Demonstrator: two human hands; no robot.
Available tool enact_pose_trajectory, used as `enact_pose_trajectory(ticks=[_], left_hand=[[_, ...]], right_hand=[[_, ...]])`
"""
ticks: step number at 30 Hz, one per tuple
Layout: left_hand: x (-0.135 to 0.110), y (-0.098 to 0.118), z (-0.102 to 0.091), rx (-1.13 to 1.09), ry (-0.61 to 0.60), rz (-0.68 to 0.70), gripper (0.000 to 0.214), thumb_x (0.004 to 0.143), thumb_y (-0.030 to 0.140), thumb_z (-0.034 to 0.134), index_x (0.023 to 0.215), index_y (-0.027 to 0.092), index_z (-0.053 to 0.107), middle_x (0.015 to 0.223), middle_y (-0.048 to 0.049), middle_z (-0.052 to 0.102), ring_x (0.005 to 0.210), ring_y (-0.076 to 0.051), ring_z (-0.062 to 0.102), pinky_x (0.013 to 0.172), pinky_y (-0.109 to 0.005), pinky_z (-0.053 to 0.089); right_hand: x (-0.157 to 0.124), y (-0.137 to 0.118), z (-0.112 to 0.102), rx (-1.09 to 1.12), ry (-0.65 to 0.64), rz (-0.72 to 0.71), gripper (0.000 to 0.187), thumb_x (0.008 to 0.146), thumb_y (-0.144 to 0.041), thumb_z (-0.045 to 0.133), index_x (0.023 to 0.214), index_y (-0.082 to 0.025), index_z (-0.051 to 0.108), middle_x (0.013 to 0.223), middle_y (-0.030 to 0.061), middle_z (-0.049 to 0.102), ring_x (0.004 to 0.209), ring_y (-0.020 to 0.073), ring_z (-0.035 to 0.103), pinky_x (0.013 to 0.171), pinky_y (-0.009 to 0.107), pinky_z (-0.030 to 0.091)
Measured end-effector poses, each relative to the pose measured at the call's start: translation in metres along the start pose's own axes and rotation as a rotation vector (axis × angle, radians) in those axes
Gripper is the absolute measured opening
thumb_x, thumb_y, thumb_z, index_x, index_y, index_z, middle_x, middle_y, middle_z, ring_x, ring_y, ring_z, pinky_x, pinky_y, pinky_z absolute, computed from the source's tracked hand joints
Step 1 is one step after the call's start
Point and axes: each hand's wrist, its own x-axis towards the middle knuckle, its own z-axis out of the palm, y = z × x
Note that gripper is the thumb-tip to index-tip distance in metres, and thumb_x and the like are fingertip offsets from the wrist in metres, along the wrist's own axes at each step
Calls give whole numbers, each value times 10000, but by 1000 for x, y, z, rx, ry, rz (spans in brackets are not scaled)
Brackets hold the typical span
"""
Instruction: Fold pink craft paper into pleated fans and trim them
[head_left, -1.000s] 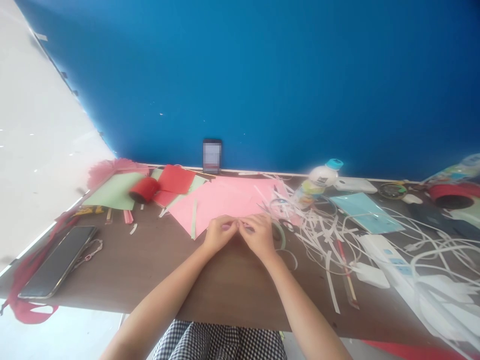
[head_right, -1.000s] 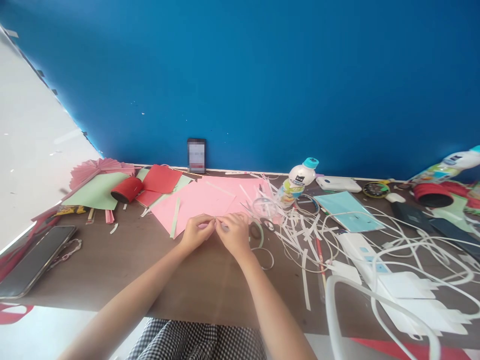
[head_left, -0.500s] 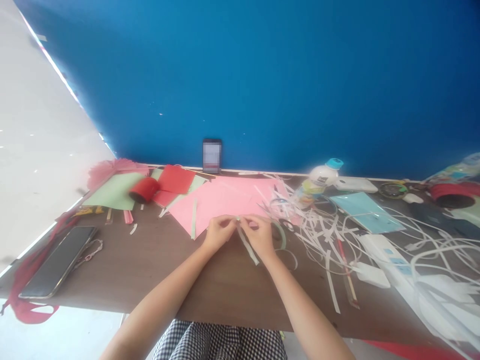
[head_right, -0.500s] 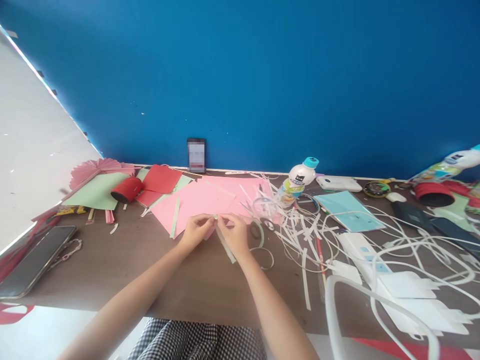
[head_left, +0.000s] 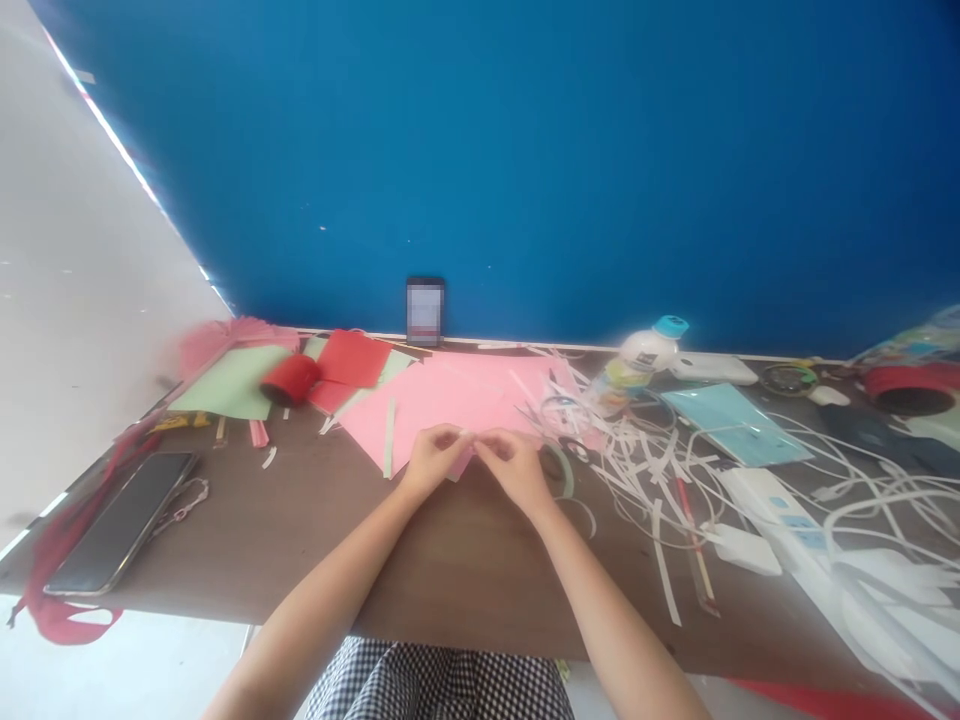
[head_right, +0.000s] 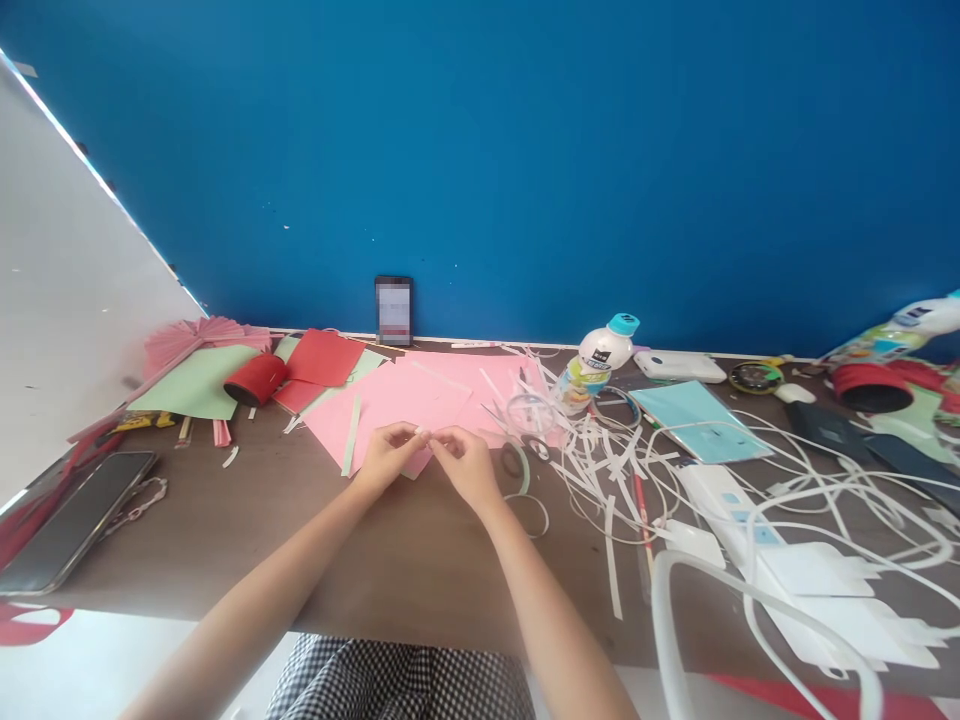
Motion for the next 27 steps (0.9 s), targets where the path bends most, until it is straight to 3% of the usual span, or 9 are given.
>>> enact_pose_trajectory(ticks=[11,14,19,22,27], left_hand=[[4,4,-6,40,-205,-14,272,788,369,500,809,148,658,788,-46,671,807,-175,604,807,-295,449],[3,4,-4,11,-193,-38,259,760,368,540,821,149,666,850,-58,679,854,-191,605,829,-308,449],[5,-9,-3,12,-75,-111,262,710,381,594,784,143,676,839,-71,692,832,-212,622,797,-323,468],[5,-12,-3,39,-54,-130,250,707,365,599,784,142,681,843,-73,694,839,-220,625,797,-331,467],[3,-7,0,32,-117,-42,226,757,330,541,782,151,677,846,-51,693,855,-199,619,820,-307,458]], right_hand=[[5,0,-11,-147,79,-55,162,738,-307,553,711,-184,654,768,47,688,744,199,628,725,324,479],[4,3,-9,-160,88,-56,167,747,-302,540,727,-179,650,766,47,686,740,197,624,715,321,478],[2,7,-5,-174,92,-101,169,768,-296,521,753,-185,648,766,40,681,739,187,619,705,306,479],[1,9,-2,-286,134,-204,153,788,-270,509,790,-200,645,797,45,675,766,190,608,711,318,463],[-1,8,-1,-684,217,-520,154,803,-179,509,815,-240,650,872,31,664,851,194,568,820,381,335]])
